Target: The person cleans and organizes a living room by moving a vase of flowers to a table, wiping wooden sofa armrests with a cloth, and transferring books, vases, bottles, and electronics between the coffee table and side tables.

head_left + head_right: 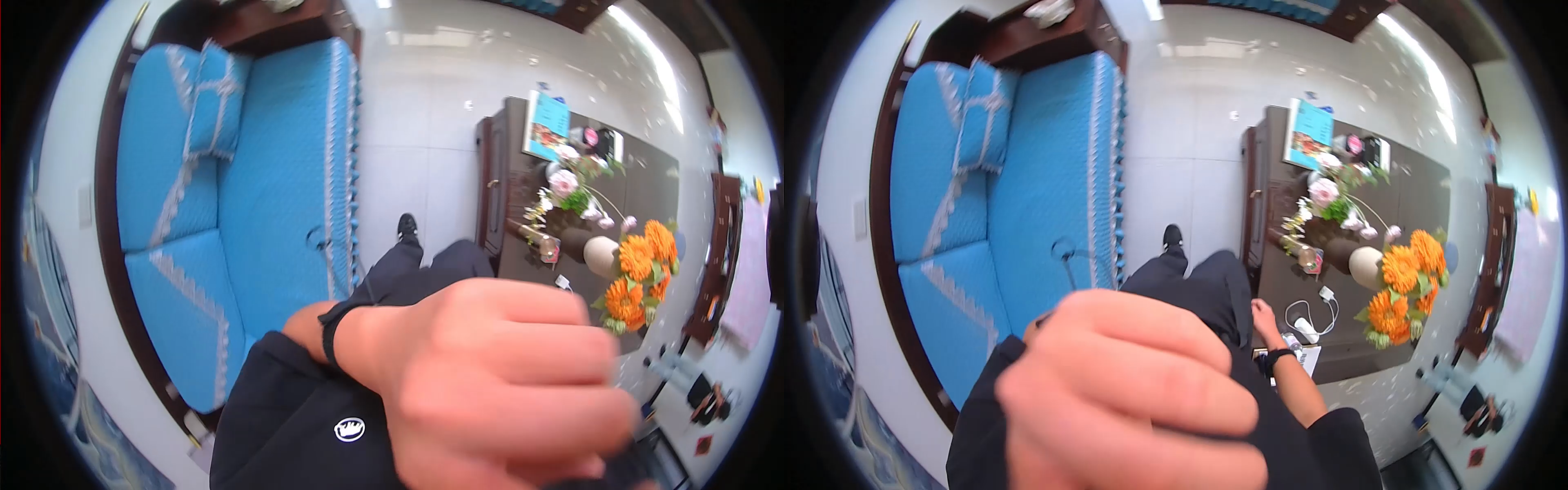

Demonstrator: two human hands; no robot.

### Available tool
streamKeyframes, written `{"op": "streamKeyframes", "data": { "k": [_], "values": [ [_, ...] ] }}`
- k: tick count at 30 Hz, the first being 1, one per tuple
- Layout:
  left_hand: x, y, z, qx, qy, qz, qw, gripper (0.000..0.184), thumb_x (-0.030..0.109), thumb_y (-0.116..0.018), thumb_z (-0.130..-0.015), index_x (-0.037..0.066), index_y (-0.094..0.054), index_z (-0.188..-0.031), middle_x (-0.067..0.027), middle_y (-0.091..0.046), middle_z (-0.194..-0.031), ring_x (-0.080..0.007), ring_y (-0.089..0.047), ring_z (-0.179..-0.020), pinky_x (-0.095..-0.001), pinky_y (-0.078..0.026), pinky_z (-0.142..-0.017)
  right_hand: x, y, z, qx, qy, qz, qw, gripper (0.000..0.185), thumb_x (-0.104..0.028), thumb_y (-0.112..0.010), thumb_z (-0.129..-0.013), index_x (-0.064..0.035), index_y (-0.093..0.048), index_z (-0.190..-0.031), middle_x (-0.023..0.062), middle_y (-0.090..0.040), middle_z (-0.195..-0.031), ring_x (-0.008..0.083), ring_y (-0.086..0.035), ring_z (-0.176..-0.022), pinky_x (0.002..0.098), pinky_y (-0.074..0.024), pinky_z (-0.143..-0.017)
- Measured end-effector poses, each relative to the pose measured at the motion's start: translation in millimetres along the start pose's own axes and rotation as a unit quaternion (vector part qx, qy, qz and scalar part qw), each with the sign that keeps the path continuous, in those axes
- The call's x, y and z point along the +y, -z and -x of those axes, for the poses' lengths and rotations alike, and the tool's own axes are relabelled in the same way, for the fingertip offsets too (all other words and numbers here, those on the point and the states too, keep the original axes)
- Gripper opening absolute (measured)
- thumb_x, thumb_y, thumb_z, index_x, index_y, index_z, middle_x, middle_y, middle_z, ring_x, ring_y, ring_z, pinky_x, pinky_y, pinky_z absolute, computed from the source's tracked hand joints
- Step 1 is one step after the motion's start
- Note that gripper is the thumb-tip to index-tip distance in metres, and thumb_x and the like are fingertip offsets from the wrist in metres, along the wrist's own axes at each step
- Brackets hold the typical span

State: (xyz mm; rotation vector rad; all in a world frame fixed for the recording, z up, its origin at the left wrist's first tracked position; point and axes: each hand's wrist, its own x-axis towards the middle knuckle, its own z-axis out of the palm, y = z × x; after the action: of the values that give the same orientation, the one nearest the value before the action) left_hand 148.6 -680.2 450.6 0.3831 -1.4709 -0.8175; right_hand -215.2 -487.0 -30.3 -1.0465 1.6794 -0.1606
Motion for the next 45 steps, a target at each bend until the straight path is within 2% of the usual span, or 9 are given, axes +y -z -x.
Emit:
{"op": "streamKeyframes", "data": {
  "k": [5,17,20,21,28,34,39,42,45],
  "values": [
    [17.4,67.4,4.2,0.100,-0.005,-0.090,0.991,0.021,0.007,-0.073,-0.070,0.004,-0.070,-0.090,-0.0056,-0.059,-0.076,-0.0163,-0.055,-0.057,-0.0254,-0.042,-0.048,-174.9,1.6,-32.0,-0.052,-0.010,0.038,0.998,0.028,-0.024,-0.063,-0.095,-0.0014,-0.068,-0.111,0.0067,-0.072,-0.099,0.0129,-0.063,-0.093,0.0307,-0.0496,-0.083],
    [-78.6,217.1,-105.5,0.272,0.011,-0.316,0.909,0.020,0.003,-0.075,-0.066,0.008,-0.072,-0.086,-0.0044,-0.063,-0.072,-0.0160,-0.057,-0.054,-0.0257,-0.046,-0.048,-337.8,3.7,-216.4,-0.206,0.053,0.071,0.975,0.023,-0.018,-0.064,-0.094,-0.0036,-0.068,-0.112,0.0021,-0.069,-0.098,0.0108,-0.059,-0.087,0.0283,-0.0481,-0.078],
    [-118.7,267.2,-149.5,0.240,0.016,-0.297,0.924,0.023,0.002,-0.075,-0.062,0.010,-0.070,-0.083,-0.0059,-0.063,-0.075,-0.0160,-0.056,-0.052,-0.0248,-0.046,-0.048,-400.2,10.5,-271.0,-0.202,0.048,0.091,0.974,0.022,-0.018,-0.061,-0.096,-0.0048,-0.068,-0.112,0.0016,-0.069,-0.095,0.0103,-0.060,-0.081,0.0272,-0.0480,-0.073],
    [-160.5,293.8,-150.6,0.136,-0.119,-0.432,0.884,0.030,0.001,-0.075,-0.060,0.008,-0.068,-0.088,-0.0068,-0.064,-0.081,-0.0147,-0.056,-0.054,-0.0245,-0.045,-0.048,-414.5,14.0,-300.4,-0.195,0.050,0.097,0.975,0.022,-0.018,-0.060,-0.096,-0.0052,-0.068,-0.112,0.0015,-0.069,-0.094,0.0101,-0.060,-0.079,0.0269,-0.0480,-0.071],
    [-352.3,447.4,-55.6,0.201,0.369,-0.448,0.789,0.016,0.006,-0.062,-0.085,0.008,-0.067,-0.100,-0.0110,-0.069,-0.095,-0.0300,-0.068,-0.077,-0.0371,-0.055,-0.068,-576.0,40.3,-394.5,-0.161,-0.089,-0.028,0.983,0.021,-0.020,-0.053,-0.100,-0.0074,-0.061,-0.115,0.0057,-0.070,-0.089,0.0118,-0.064,-0.070,0.0250,-0.0502,-0.056],
    [-497.0,662.2,-3.4,0.411,0.424,-0.479,0.650,0.016,0.008,-0.070,-0.083,0.006,-0.065,-0.098,-0.0118,-0.065,-0.089,-0.0256,-0.066,-0.073,-0.0372,-0.055,-0.071,-702.6,48.9,-480.9,-0.143,-0.098,0.025,0.984,0.024,-0.022,-0.052,-0.101,-0.0098,-0.059,-0.120,0.0075,-0.070,-0.100,0.0156,-0.066,-0.085,0.0286,-0.0517,-0.064],
    [-580.8,780.1,1.2,0.488,0.530,-0.504,0.477,0.058,0.031,-0.077,-0.081,0.010,-0.050,-0.128,-0.0200,-0.057,-0.121,-0.0396,-0.055,-0.117,-0.0489,-0.050,-0.093,-783.8,55.2,-489.4,-0.175,-0.123,0.075,0.974,0.020,-0.021,-0.056,-0.099,-0.0091,-0.064,-0.113,0.0021,-0.064,-0.089,0.0088,-0.056,-0.074,0.0227,-0.0435,-0.062],
    [-610.8,820.3,-5.6,0.533,0.618,-0.425,0.392,0.062,0.034,-0.077,-0.081,0.010,-0.050,-0.131,-0.0216,-0.058,-0.125,-0.0405,-0.056,-0.119,-0.0490,-0.050,-0.096,-831.1,55.8,-511.1,-0.214,-0.152,0.133,0.956,0.018,-0.023,-0.057,-0.101,-0.0113,-0.064,-0.113,0.0003,-0.067,-0.091,0.0091,-0.060,-0.074,0.0228,-0.0452,-0.062],
    [-624.0,845.1,-5.8,0.544,0.650,-0.362,0.388,0.050,0.026,-0.071,-0.085,0.010,-0.053,-0.130,-0.0223,-0.063,-0.125,-0.0410,-0.061,-0.116,-0.0495,-0.051,-0.096,-897.9,41.3,-531.3,-0.157,-0.136,0.132,0.969,0.023,-0.025,-0.055,-0.101,-0.0102,-0.065,-0.115,-0.0016,-0.064,-0.095,0.0112,-0.060,-0.081,0.0273,-0.0477,-0.070]
  ]
}}
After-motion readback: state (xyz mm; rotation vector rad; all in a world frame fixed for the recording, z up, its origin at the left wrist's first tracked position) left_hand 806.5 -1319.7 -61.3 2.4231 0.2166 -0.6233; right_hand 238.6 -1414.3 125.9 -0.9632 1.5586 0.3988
